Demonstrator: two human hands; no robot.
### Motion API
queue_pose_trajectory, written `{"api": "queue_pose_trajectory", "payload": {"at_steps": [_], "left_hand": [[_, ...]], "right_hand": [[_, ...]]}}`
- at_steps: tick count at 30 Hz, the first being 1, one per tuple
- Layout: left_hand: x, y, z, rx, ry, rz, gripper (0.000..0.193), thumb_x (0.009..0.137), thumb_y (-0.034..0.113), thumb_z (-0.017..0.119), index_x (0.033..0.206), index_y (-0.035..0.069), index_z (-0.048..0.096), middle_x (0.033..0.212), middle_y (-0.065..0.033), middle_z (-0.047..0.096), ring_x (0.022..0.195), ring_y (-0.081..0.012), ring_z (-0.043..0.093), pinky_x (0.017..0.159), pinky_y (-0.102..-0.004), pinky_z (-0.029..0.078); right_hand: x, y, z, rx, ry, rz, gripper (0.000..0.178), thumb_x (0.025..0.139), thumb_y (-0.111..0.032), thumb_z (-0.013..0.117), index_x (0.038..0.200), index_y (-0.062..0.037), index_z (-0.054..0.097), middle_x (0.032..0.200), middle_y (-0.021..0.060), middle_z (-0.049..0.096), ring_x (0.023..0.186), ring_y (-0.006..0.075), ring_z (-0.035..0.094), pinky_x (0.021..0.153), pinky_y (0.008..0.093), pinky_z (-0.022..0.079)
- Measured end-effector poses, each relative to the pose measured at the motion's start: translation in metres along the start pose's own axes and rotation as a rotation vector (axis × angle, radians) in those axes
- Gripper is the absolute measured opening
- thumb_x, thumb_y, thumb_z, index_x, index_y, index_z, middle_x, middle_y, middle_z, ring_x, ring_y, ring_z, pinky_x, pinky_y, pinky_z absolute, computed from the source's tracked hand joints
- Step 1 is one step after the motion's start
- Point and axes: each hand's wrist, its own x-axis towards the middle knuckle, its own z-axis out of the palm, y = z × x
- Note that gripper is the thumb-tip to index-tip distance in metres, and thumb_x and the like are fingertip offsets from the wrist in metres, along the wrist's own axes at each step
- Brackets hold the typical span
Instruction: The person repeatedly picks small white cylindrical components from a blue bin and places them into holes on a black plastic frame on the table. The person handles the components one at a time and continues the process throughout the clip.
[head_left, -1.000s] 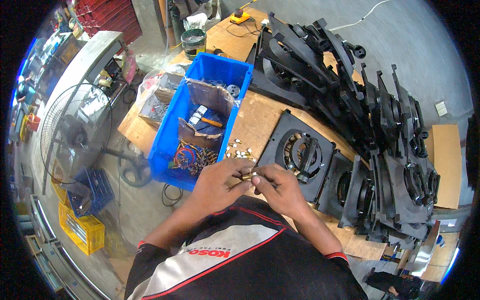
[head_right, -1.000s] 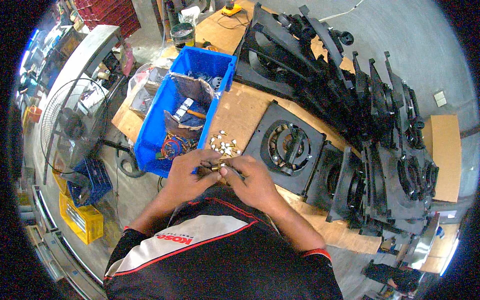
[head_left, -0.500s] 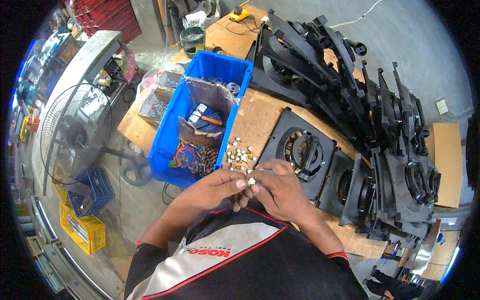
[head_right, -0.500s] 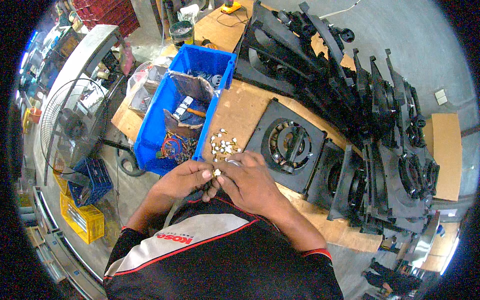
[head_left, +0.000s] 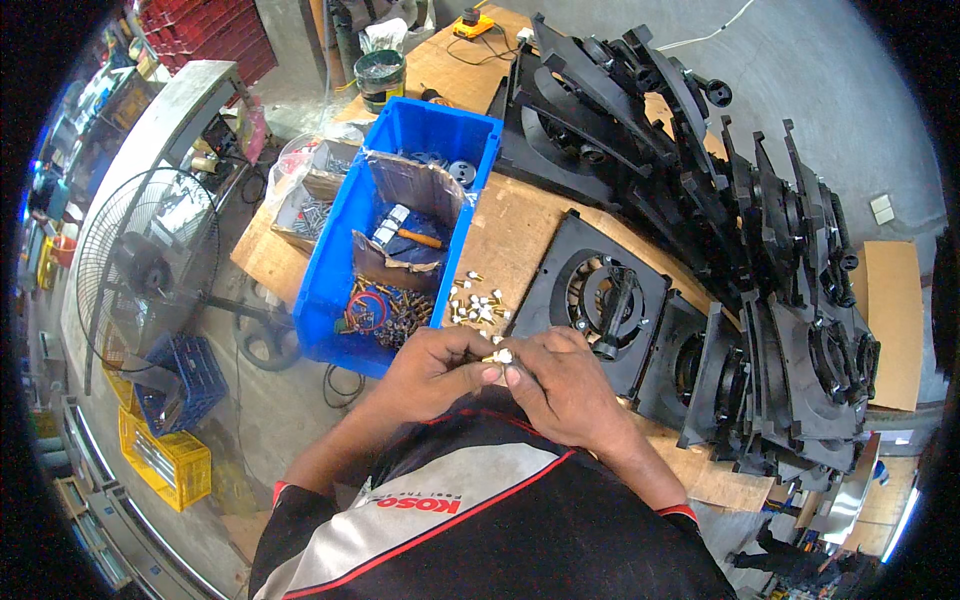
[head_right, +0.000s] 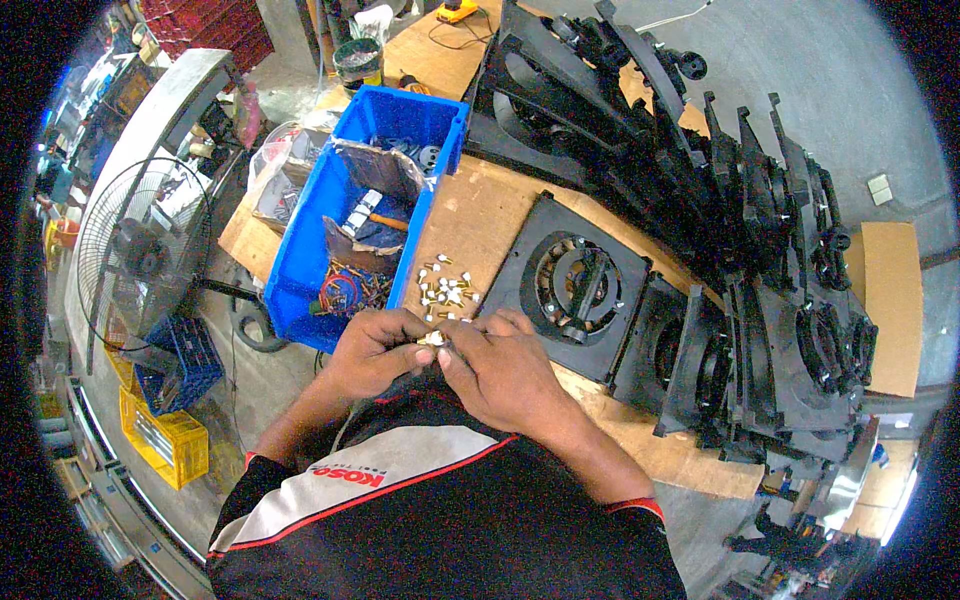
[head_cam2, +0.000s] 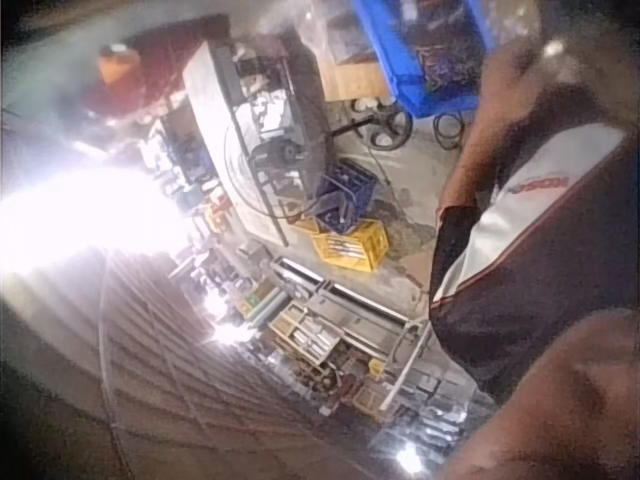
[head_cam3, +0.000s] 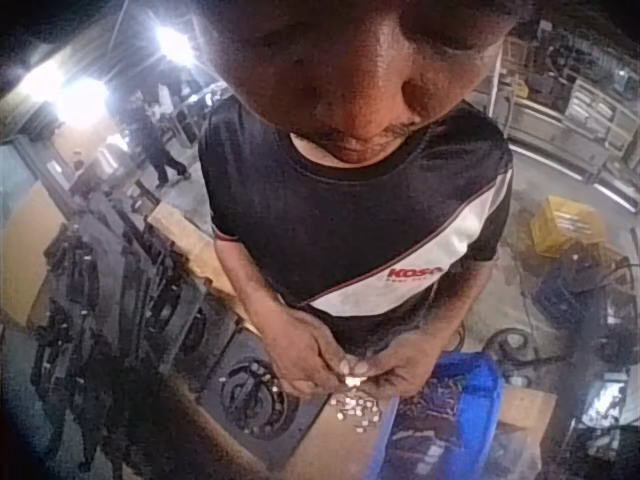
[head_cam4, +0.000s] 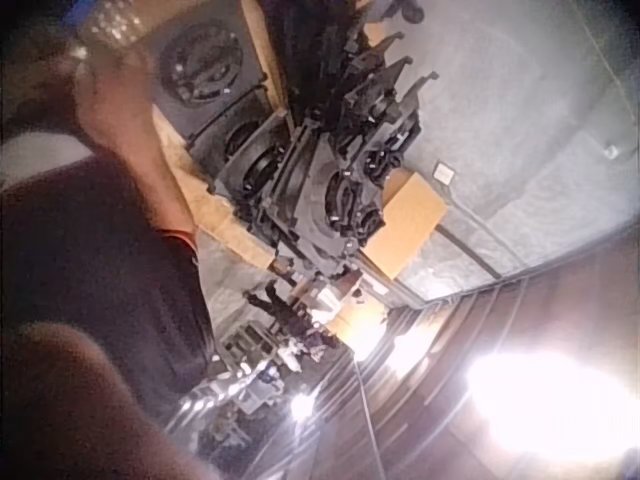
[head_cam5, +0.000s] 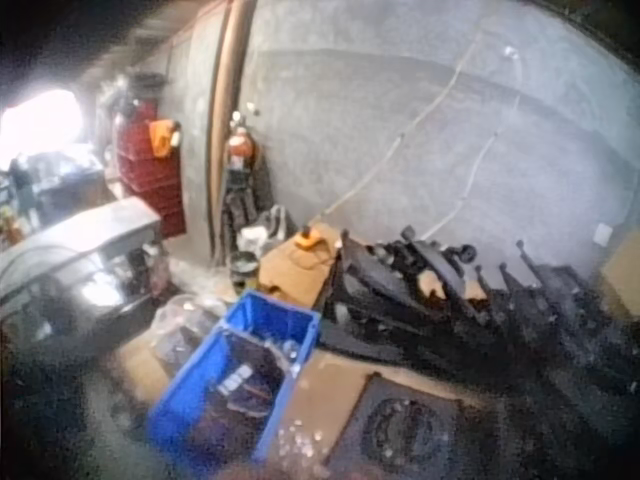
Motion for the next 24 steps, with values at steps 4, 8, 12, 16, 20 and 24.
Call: {"api": "queue_pose_trajectory", "payload": {"at_steps": [4,8,12,16,20,24], "left_hand": [[0.002,-0.001,0.013,0.148,0.225,0.105,0.018,0.088,0.016,0.074,0.094,-0.001,0.07,0.079,-0.008,0.07,0.067,-0.0121,0.063,0.06,-0.028,0.049],[0.006,-0.004,0.015,0.403,0.371,0.27,0.021,0.084,0.018,0.077,0.09,-0.001,0.07,0.079,-0.0138,0.07,0.063,-0.0177,0.067,0.058,-0.0296,0.051],[0.007,-0.002,0.02,0.536,0.446,0.332,0.018,0.081,0.016,0.077,0.089,0.001,0.071,0.08,-0.0156,0.07,0.064,-0.0262,0.069,0.057,-0.0332,0.053],[0.008,-0.001,0.019,0.654,0.385,0.345,0.017,0.079,0.016,0.077,0.088,0.003,0.071,0.078,-0.0147,0.068,0.065,-0.0293,0.068,0.056,-0.0357,0.052],[0.009,-0.005,0.019,0.759,0.376,0.418,0.018,0.078,0.016,0.077,0.089,0.004,0.069,0.078,-0.0141,0.067,0.066,-0.03,0.067,0.057,-0.0363,0.051],[0.011,0.004,0.01,0.652,0.268,0.465,0.02,0.084,0.02,0.074,0.091,0.003,0.067,0.079,-0.0125,0.067,0.066,-0.0271,0.067,0.059,-0.035,0.052]], "right_hand": [[-0.002,0.004,0.007,-0.008,0.058,0.064,0.035,0.091,-0.027,0.059,0.114,-0.0012,0.063,0.092,0.0216,0.066,0.088,0.0397,0.062,0.086,0.0508,0.045],[-0.002,0.004,0.006,0.071,0.091,0.075,0.035,0.089,-0.024,0.06,0.115,-0.0003,0.062,0.089,0.0241,0.066,0.086,0.043,0.062,0.082,0.0514,0.046],[0.0,0.002,0.004,0.12,0.075,0.097,0.03,0.091,-0.02,0.058,0.11,0.0021,0.062,0.087,0.0223,0.064,0.084,0.0422,0.062,0.076,0.0482,0.046],[0.005,-0.001,0.004,0.15,0.075,0.155,0.027,0.095,-0.022,0.057,0.104,0.0023,0.063,0.081,0.019,0.063,0.078,0.0389,0.062,0.07,0.0448,0.047],[0.005,0.005,0.008,0.188,0.056,0.217,0.028,0.097,-0.026,0.058,0.102,0.0004,0.065,0.08,0.0177,0.064,0.078,0.0373,0.063,0.07,0.0451,0.047],[0.001,0.01,0.011,0.159,0.104,0.116,0.028,0.095,-0.026,0.06,0.107,-0.0021,0.067,0.093,0.0185,0.067,0.092,0.0379,0.063,0.081,0.0477,0.046]]}}
